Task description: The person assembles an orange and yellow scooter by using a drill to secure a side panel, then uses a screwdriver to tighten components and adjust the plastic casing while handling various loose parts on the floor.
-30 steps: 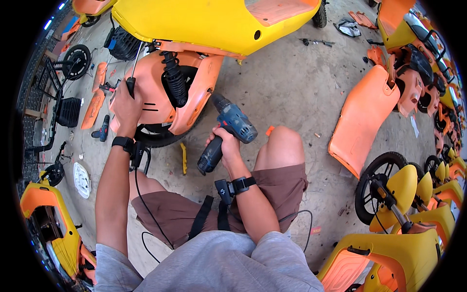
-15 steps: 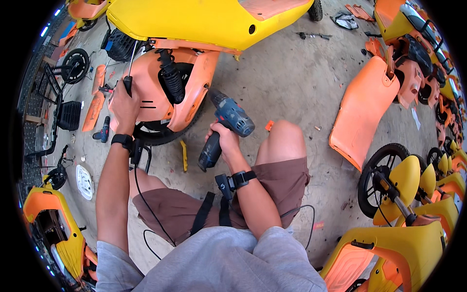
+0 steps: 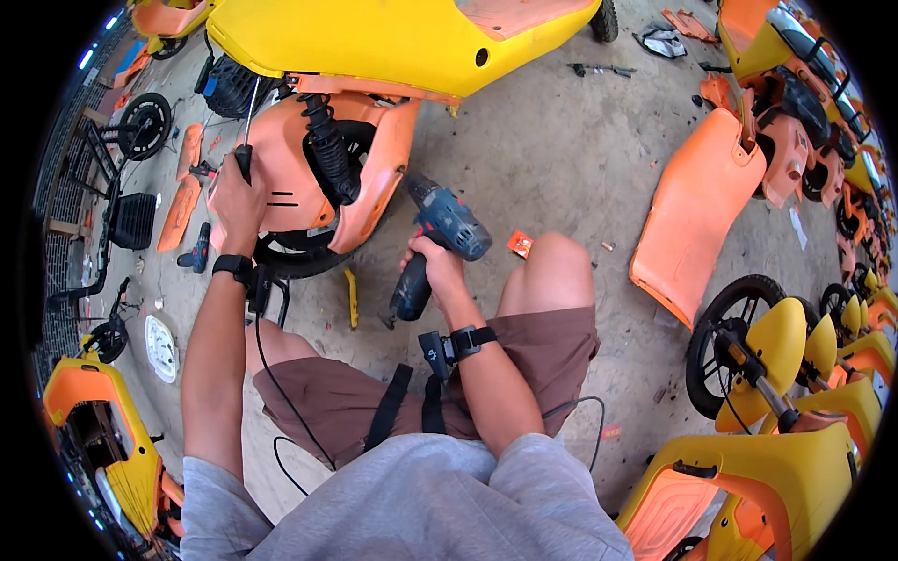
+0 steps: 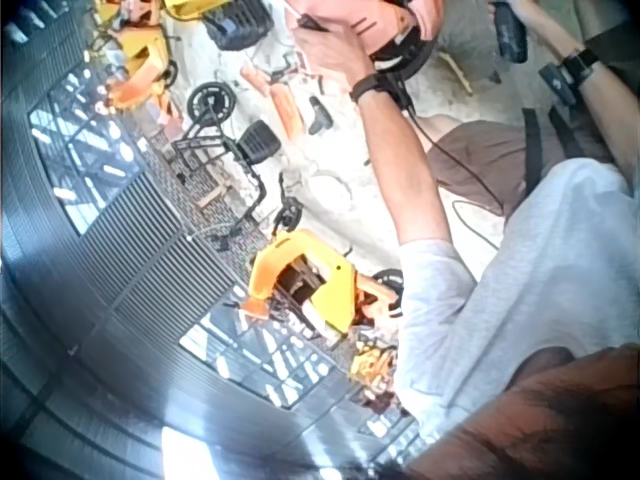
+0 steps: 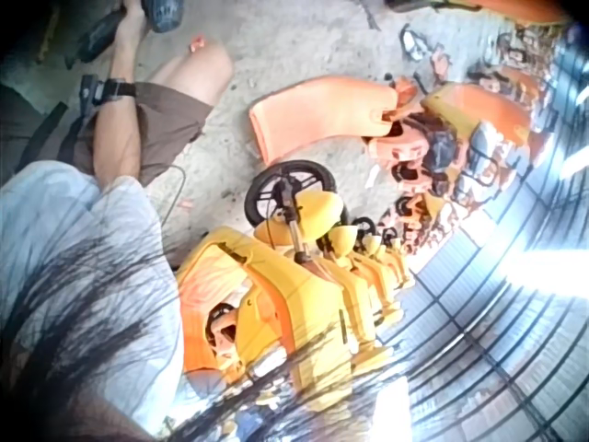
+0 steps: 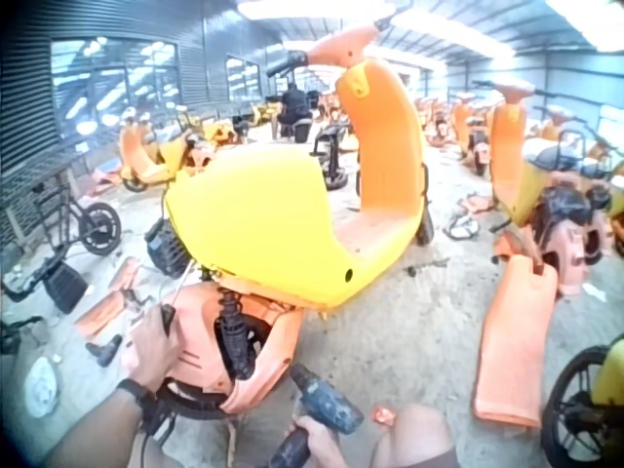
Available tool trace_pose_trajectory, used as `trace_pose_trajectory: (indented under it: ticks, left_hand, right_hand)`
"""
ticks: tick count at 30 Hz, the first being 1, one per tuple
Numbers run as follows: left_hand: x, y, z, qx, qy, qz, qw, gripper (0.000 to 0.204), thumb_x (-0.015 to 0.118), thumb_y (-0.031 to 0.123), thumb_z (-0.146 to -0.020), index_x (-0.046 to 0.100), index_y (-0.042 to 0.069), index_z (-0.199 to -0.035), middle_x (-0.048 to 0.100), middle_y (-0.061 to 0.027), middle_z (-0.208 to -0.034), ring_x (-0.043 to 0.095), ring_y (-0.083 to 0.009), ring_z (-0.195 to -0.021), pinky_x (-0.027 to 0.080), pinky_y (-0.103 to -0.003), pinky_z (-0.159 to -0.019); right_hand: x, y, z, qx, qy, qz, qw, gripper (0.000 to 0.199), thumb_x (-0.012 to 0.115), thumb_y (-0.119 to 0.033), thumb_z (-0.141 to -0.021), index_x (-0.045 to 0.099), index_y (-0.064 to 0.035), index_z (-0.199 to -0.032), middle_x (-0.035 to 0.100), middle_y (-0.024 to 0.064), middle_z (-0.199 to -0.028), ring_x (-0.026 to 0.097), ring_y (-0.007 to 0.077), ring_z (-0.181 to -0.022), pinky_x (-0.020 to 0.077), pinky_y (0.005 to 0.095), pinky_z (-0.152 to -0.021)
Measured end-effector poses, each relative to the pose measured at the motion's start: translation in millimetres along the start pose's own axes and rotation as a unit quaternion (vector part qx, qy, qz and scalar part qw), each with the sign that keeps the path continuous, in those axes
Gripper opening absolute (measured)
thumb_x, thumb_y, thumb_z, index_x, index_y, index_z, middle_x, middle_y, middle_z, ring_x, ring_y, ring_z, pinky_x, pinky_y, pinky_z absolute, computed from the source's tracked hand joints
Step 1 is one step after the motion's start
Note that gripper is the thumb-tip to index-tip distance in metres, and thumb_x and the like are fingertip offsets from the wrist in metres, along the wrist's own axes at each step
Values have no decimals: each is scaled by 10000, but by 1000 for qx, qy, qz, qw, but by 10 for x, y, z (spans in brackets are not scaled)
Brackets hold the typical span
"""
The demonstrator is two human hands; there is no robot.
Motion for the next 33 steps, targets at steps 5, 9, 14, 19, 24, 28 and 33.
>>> trace_pose_trajectory:
  ticks: [5,9,14,19,24,28,33]
  left_hand:
    - [-1,4,-9,11,22,15,1000,226,593,218,-913,528,5,-952,614,-210,-895,590,-405,-849,467,-463,-721]
    - [-14,-15,3,7,36,26,999,226,608,198,-902,536,-2,-980,611,-205,-918,593,-406,-866,476,-457,-736]
    - [-52,-13,3,-9,28,49,998,258,616,148,-870,540,-37,-1034,604,-225,-1006,587,-402,-960,487,-444,-804]
    - [-23,-30,-9,-3,37,66,997,231,618,129,-856,536,-38,-994,603,-234,-1011,590,-405,-949,490,-458,-813]
    - [-8,-58,-9,9,43,62,997,191,621,112,-844,530,-24,-941,612,-237,-1069,597,-398,-977,497,-456,-828]
    - [9,-23,-2,16,56,54,997,188,620,110,-843,533,-21,-945,612,-242,-1110,596,-396,-1015,501,-445,-854]
    - [6,-60,18,8,34,42,999,200,624,110,-841,541,-26,-963,604,-253,-1132,589,-397,-1044,500,-442,-870]
  right_hand:
    - [-125,143,81,26,43,-11,999,203,577,-115,-795,548,-27,-975,549,83,-679,590,226,-601,527,386,-582]
    - [-299,399,62,92,75,-6,993,192,580,-125,-784,551,-21,-942,553,85,-677,594,229,-597,529,386,-577]
    - [-641,872,5,187,144,6,972,156,602,-139,-768,545,-19,-849,563,93,-680,604,239,-590,529,395,-578]
    - [-924,1134,2,185,157,-25,970,142,579,-154,-777,542,-47,-862,541,70,-707,601,241,-641,539,407,-625]
    - [-729,990,63,141,162,7,977,175,565,-124,-783,532,-51,-939,544,75,-733,597,238,-648,534,393,-627]
    - [-403,732,29,91,85,-38,991,259,561,-113,-785,526,-49,-1034,542,78,-731,594,237,-669,528,386,-649]
    - [209,-31,-74,-8,26,-92,995,245,551,-104,-794,520,-17,-1021,532,88,-703,567,245,-629,518,408,-631]
Point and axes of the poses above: each hand's wrist, its own z-axis away from the middle knuckle, its own x-axis out of the palm, y = z × x, the point moved 4 cm from there along -z, towards the middle knuckle
